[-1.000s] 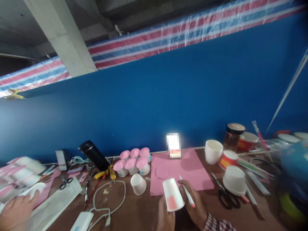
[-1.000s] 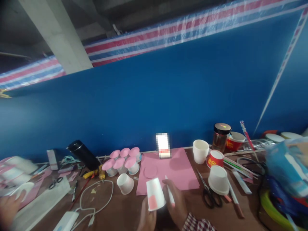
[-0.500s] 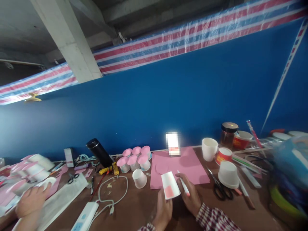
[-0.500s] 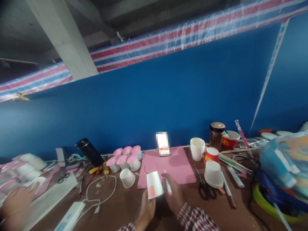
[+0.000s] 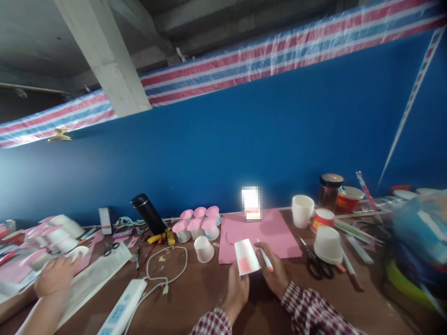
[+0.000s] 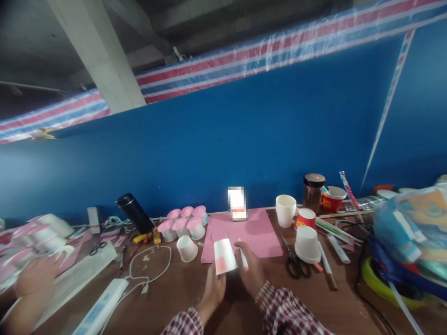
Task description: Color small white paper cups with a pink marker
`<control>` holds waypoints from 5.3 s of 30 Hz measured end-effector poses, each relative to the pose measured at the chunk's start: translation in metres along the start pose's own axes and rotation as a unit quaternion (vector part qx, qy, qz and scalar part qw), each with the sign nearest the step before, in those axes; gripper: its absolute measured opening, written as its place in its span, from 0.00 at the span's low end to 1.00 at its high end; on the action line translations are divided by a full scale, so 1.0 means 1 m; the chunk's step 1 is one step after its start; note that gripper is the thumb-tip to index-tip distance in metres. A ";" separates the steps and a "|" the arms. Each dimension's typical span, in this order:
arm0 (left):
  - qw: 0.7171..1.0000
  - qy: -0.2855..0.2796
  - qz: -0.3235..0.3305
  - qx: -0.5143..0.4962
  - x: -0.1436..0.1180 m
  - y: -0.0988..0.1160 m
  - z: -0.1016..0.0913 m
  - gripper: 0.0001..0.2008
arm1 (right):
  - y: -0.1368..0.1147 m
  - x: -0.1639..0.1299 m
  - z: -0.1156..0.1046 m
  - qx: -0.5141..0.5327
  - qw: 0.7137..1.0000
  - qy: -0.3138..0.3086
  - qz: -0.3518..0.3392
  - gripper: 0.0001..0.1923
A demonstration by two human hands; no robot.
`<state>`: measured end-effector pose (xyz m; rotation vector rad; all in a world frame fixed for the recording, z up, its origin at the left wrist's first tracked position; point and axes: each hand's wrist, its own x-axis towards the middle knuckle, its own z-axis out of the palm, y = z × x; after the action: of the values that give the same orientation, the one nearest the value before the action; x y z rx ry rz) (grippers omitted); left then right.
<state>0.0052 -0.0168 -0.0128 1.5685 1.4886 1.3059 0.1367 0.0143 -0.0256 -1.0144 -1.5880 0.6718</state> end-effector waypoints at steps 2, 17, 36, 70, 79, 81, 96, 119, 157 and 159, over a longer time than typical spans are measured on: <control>1.000 -0.007 0.007 -0.006 0.000 0.002 -0.001 0.16 | 0.000 0.000 0.000 -0.002 1.000 -0.006 0.002 0.14; 0.999 -0.006 0.046 -0.024 0.002 -0.012 0.002 0.17 | -0.001 0.002 0.000 0.005 1.000 0.010 -0.010 0.16; 0.997 -0.010 0.039 -0.064 0.003 -0.010 -0.001 0.20 | -0.003 0.002 -0.001 0.015 0.999 -0.006 0.042 0.15; 0.996 0.005 0.042 -0.082 0.000 -0.002 -0.003 0.19 | -0.005 0.000 0.001 0.022 0.999 0.021 0.017 0.17; 0.994 -0.030 0.063 -0.086 0.000 -0.004 -0.004 0.22 | -0.005 0.001 0.003 0.043 0.999 0.002 0.028 0.20; 0.994 -0.032 0.064 -0.086 0.000 -0.004 -0.004 0.22 | -0.005 0.001 0.003 0.052 0.998 0.002 0.036 0.20; 0.989 -0.008 0.063 -0.134 0.003 -0.014 0.000 0.27 | -0.012 -0.006 0.001 0.048 0.998 -0.038 0.010 0.17; 0.988 -0.037 0.076 -0.131 0.003 -0.003 -0.007 0.23 | -0.009 -0.006 0.000 0.032 0.998 -0.049 -0.020 0.15; 0.989 0.083 -0.034 -0.114 0.016 -0.022 -0.021 0.19 | -0.016 -0.006 -0.004 0.004 0.998 -0.050 -0.037 0.14; 0.990 0.081 -0.033 -0.110 0.017 -0.022 -0.021 0.19 | -0.017 -0.007 -0.004 0.007 0.998 -0.051 -0.035 0.14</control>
<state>-0.0237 -0.0008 -0.0217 1.2896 1.4226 1.5320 0.1363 0.0001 -0.0138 -0.9223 -1.6986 0.6948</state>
